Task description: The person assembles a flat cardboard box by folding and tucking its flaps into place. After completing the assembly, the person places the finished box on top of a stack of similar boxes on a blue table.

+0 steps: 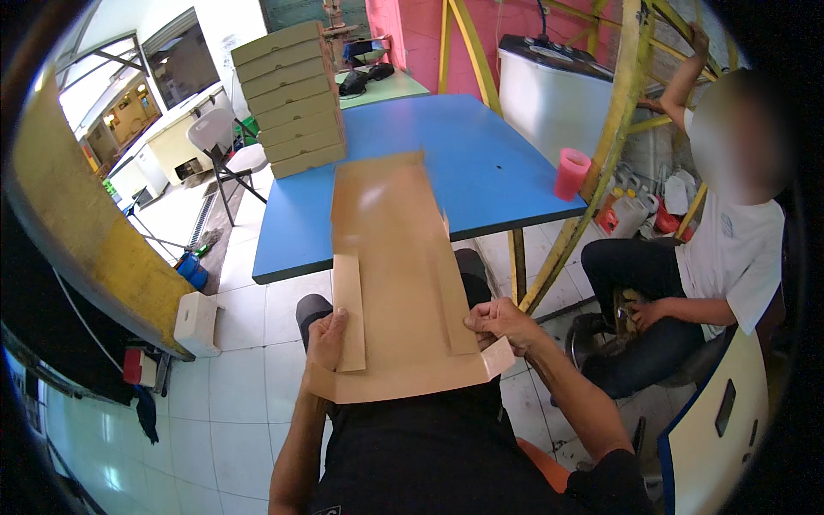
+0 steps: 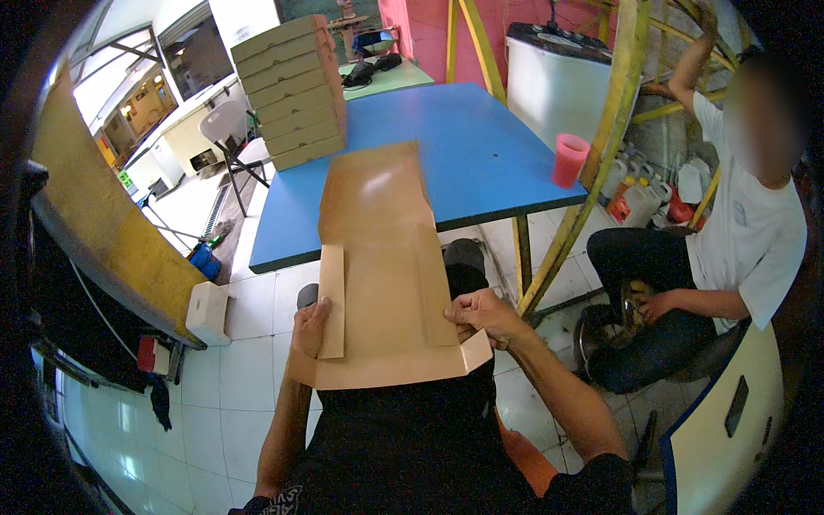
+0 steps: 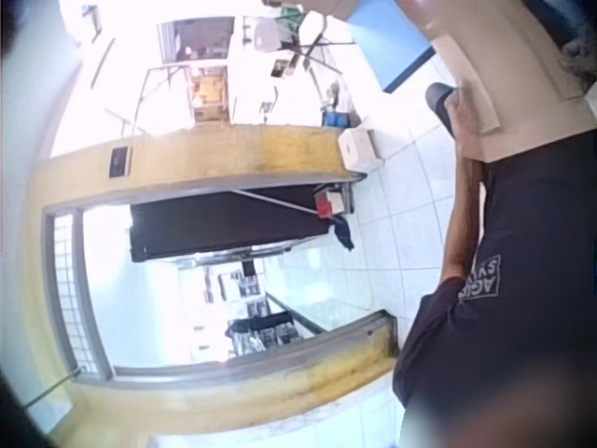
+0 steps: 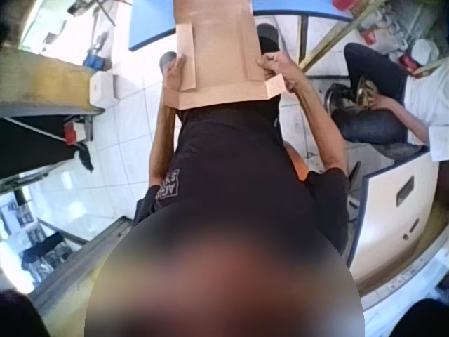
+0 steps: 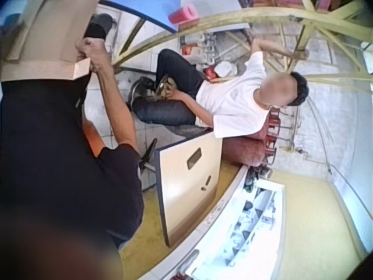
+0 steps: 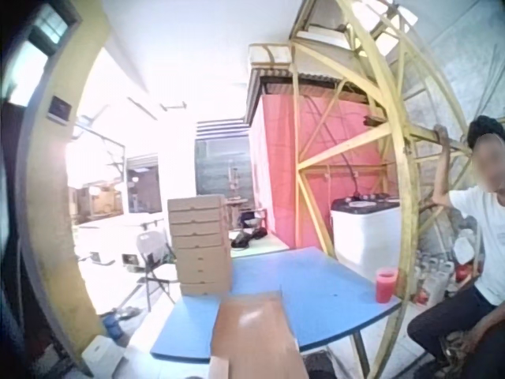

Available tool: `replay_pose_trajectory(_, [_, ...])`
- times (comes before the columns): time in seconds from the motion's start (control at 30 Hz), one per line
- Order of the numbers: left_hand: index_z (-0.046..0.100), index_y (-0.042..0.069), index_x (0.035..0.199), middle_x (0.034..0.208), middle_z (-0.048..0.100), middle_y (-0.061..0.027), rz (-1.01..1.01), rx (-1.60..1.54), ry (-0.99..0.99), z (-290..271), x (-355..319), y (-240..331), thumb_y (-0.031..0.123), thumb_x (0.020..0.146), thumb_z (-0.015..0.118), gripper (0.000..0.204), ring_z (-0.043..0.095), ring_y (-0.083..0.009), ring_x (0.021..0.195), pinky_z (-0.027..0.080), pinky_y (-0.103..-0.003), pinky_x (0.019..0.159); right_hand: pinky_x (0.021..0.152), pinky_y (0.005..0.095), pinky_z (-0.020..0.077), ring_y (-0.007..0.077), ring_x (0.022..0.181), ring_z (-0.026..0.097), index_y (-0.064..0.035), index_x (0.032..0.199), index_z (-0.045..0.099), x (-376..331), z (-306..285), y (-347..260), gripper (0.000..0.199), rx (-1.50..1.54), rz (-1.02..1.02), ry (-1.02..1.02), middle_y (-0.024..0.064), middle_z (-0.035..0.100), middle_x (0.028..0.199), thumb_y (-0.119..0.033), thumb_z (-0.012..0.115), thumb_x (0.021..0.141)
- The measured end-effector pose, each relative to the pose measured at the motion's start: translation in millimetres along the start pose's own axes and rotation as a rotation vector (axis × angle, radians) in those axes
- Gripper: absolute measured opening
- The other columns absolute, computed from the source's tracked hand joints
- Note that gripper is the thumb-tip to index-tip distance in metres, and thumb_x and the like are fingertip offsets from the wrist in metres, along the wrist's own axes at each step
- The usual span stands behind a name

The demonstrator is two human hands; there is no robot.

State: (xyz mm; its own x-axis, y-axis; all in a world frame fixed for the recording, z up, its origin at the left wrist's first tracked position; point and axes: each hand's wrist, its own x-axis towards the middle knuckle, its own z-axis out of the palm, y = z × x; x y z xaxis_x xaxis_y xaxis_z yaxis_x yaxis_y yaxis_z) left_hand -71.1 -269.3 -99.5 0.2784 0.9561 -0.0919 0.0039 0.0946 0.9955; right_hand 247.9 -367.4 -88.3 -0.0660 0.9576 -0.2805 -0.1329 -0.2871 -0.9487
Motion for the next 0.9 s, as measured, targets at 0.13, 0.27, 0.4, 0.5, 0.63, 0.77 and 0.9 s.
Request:
replay_pose_trajectory(0.13, [0.069,-0.002,0.100,0.082,0.070,-0.0034,-0.150,-0.004,-0.093,-4.6,-2.1,9.5,0.035,0.105,0.052,0.041,0.064,-0.0067,0.065,0.052,-0.024,0.055,0.053,0.0220,0.0504,0.0072,0.061,0.062,0.0001,0.086,0.066,0.7,-9.9,0.9,0.025,-0.109,-0.073,0.020,0.0028,0.064,0.070,-0.022,0.076,0.091])
replay_pose_trajectory(0.27, [0.069,-0.004,0.096,0.081,0.071,-0.0042,-0.220,-0.050,-0.243,-11.3,-10.0,11.4,0.032,0.102,0.059,0.037,0.067,-0.0081,0.064,0.054,-0.023,0.054,0.057,0.0244,0.0525,0.0098,0.063,0.064,0.0023,0.088,0.066,6.0,-11.4,1.1,0.024,0.029,-0.040,-0.024,0.0045,0.066,0.075,-0.018,0.078,0.087])
replay_pose_trajectory(0.4, [0.068,0.000,0.090,0.074,0.069,-0.0047,-0.162,-0.047,-0.189,-6.1,-8.3,2.9,0.032,0.100,0.062,0.034,0.066,-0.0092,0.058,0.054,-0.024,0.051,0.068,0.0252,0.0565,0.0133,0.074,0.069,0.0100,0.106,0.067,8.4,-12.6,5.2,0.039,-0.040,-0.001,-0.170,0.0128,0.072,0.091,-0.017,0.083,0.083])
replay_pose_trajectory(0.5, [0.067,0.002,0.088,0.072,0.069,-0.0048,-0.227,-0.067,-0.200,-4.7,-7.1,1.3,0.037,0.100,0.061,0.038,0.066,-0.0098,0.056,0.054,-0.024,0.049,0.074,0.0248,0.0571,0.0137,0.079,0.071,0.0126,0.115,0.065,12.6,-22.2,7.3,0.047,-0.105,0.010,-0.225,0.0155,0.074,0.099,-0.014,0.083,0.081])
replay_pose_trajectory(0.63, [0.069,0.002,0.083,0.069,0.068,-0.0046,-0.295,0.018,-0.383,-14.8,-10.6,3.0,0.039,0.099,0.062,0.041,0.063,-0.0079,0.054,0.052,-0.023,0.048,0.075,0.0240,0.0569,0.0121,0.081,0.071,0.0110,0.119,0.065,20.5,-34.1,9.1,0.049,-0.008,0.008,-0.223,0.0135,0.074,0.100,-0.015,0.083,0.081])
replay_pose_trajectory(0.77, [0.069,-0.001,0.089,0.070,0.069,-0.0042,-0.212,0.018,-0.284,-13.9,-9.1,-9.8,0.036,0.098,0.064,0.038,0.063,-0.0078,0.053,0.052,-0.023,0.047,0.075,0.0260,0.0564,0.0122,0.082,0.070,0.0084,0.116,0.068,27.3,-39.5,11.7,0.048,-0.052,0.040,-0.308,0.0124,0.074,0.100,-0.018,0.085,0.080])
replay_pose_trajectory(0.9, [0.069,-0.001,0.098,0.075,0.069,-0.0046,-0.185,-0.175,-0.181,-8.8,-6.7,-14.3,0.039,0.104,0.053,0.043,0.062,-0.0081,0.054,0.048,-0.022,0.046,0.075,0.0277,0.0558,0.0142,0.081,0.070,0.0086,0.110,0.070,34.6,-39.7,15.7,0.045,-0.150,0.031,-0.294,0.0130,0.074,0.099,-0.019,0.086,0.079])
